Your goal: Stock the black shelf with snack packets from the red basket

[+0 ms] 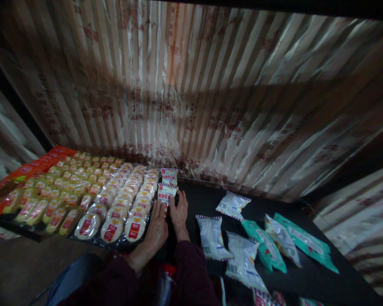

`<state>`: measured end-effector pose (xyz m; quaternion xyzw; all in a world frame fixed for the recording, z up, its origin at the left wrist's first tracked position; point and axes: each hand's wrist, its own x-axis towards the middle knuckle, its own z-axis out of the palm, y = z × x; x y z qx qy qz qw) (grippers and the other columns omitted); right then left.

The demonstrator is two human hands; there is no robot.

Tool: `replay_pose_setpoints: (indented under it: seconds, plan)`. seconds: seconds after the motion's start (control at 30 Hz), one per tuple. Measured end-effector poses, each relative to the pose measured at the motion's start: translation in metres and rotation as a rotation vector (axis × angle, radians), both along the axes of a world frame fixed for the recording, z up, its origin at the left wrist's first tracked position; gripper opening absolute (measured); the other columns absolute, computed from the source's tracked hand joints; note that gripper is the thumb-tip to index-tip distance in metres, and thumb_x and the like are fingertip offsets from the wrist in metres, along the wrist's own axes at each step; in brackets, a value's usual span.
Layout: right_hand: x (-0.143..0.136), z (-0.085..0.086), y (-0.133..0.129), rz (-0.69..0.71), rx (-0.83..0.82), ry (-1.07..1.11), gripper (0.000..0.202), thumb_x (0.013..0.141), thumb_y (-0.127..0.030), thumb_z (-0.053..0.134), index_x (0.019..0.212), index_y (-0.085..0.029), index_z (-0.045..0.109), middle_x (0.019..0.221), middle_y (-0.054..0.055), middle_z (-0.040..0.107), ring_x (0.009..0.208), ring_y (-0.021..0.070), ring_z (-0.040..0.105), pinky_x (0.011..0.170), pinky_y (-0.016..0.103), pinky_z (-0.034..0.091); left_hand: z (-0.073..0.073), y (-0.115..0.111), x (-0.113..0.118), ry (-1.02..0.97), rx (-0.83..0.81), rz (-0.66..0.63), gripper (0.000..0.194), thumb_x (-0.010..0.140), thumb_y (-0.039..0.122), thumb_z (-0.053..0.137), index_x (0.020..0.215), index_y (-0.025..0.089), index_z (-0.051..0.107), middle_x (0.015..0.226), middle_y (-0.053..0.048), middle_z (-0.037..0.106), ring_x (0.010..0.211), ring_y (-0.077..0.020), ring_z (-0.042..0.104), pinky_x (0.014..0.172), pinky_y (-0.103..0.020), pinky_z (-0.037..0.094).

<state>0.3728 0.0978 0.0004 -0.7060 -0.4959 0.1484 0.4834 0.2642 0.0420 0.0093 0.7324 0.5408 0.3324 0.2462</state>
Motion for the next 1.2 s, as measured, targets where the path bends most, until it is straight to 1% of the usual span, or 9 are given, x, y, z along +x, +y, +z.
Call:
replay_pose_setpoints:
  seconds: [0.1,0.17,0.33,0.47,0.57,0.73,0.87,1.0,1.2]
  plan:
    - [0.003,0.005,0.004,0.07,-0.074,0.043,0.069,0.08,-0.059,0.043,0.13,-0.011,0.052,0.134,0.017,0.052,0.126,0.0295,0.045,0.106,0.045,0.033,0.002,0.0,0.002,0.031,-0.014,-0.01,0.068,0.072,0.0,0.037,0.14,0.002,0.034,0.152,-0.02,0.023,0.143,-0.0284,0.009,0.116,-0.051,0.02]
    - [0.003,0.009,0.005,0.099,-0.103,0.051,0.07,0.081,-0.059,0.042,0.13,-0.01,0.052,0.13,0.018,0.056,0.122,0.0296,0.049,0.105,0.045,0.034,0.004,0.0,0.003,0.04,-0.027,-0.004,0.068,0.072,0.0,0.036,0.139,-0.001,0.033,0.153,-0.021,0.021,0.143,-0.0283,0.008,0.117,-0.05,0.019]
    - [0.001,0.008,0.005,0.078,-0.038,0.049,0.066,0.081,-0.057,0.044,0.125,-0.01,0.056,0.124,0.018,0.059,0.116,0.028,0.054,0.102,0.043,0.037,0.009,0.003,0.003,0.026,-0.049,0.002,0.068,0.071,0.0,0.038,0.139,-0.002,0.033,0.152,-0.022,0.02,0.143,-0.0283,0.007,0.118,-0.049,0.017]
    - [-0.002,0.005,0.008,0.043,0.0,0.038,0.069,0.079,-0.058,0.045,0.124,-0.008,0.056,0.13,0.02,0.054,0.123,0.0292,0.048,0.106,0.044,0.033,0.012,0.005,0.0,0.054,-0.04,0.003,0.068,0.072,-0.001,0.036,0.139,-0.001,0.032,0.153,-0.022,0.019,0.143,-0.0283,0.006,0.117,-0.05,0.018]
    - [-0.004,0.005,0.01,0.054,-0.013,0.06,0.069,0.078,-0.058,0.045,0.124,-0.007,0.055,0.128,0.02,0.055,0.121,0.0292,0.049,0.104,0.044,0.035,0.011,0.007,-0.001,0.061,-0.034,0.008,0.068,0.072,-0.001,0.037,0.139,0.0,0.033,0.153,-0.022,0.019,0.143,-0.0288,0.007,0.117,-0.05,0.018]
    - [-0.002,0.005,0.009,0.063,0.009,0.105,0.061,0.078,-0.055,0.048,0.122,-0.013,0.058,0.124,0.015,0.06,0.115,0.0263,0.054,0.1,0.041,0.039,0.003,0.008,0.002,0.061,0.003,0.012,0.067,0.072,-0.001,0.037,0.139,0.002,0.033,0.153,-0.021,0.022,0.143,-0.0289,0.009,0.116,-0.052,0.02]
    - [0.0,0.002,0.004,0.057,0.023,0.098,0.061,0.079,-0.054,0.047,0.122,-0.012,0.058,0.125,0.016,0.059,0.116,0.0262,0.053,0.102,0.042,0.038,0.001,0.007,0.001,0.067,0.039,0.022,0.067,0.073,0.0,0.038,0.139,0.003,0.034,0.153,-0.02,0.022,0.143,-0.0285,0.01,0.117,-0.05,0.021]
    - [-0.003,-0.003,-0.006,0.051,-0.023,0.103,0.067,0.08,-0.055,0.045,0.126,-0.008,0.054,0.128,0.02,0.055,0.118,0.0279,0.052,0.1,0.042,0.04,0.003,0.003,0.0,0.139,0.076,0.002,0.068,0.073,0.001,0.04,0.14,0.002,0.033,0.153,-0.021,0.02,0.143,-0.0307,0.009,0.116,-0.051,0.021]
    - [-0.013,-0.005,-0.029,0.035,-0.048,0.089,0.066,0.081,-0.053,0.044,0.129,-0.008,0.051,0.131,0.019,0.054,0.12,0.0274,0.051,0.104,0.042,0.037,0.001,-0.013,-0.001,0.218,0.137,-0.008,0.063,0.078,0.004,0.039,0.141,0.004,0.032,0.15,-0.022,0.026,0.142,-0.0322,0.012,0.114,-0.053,0.024]
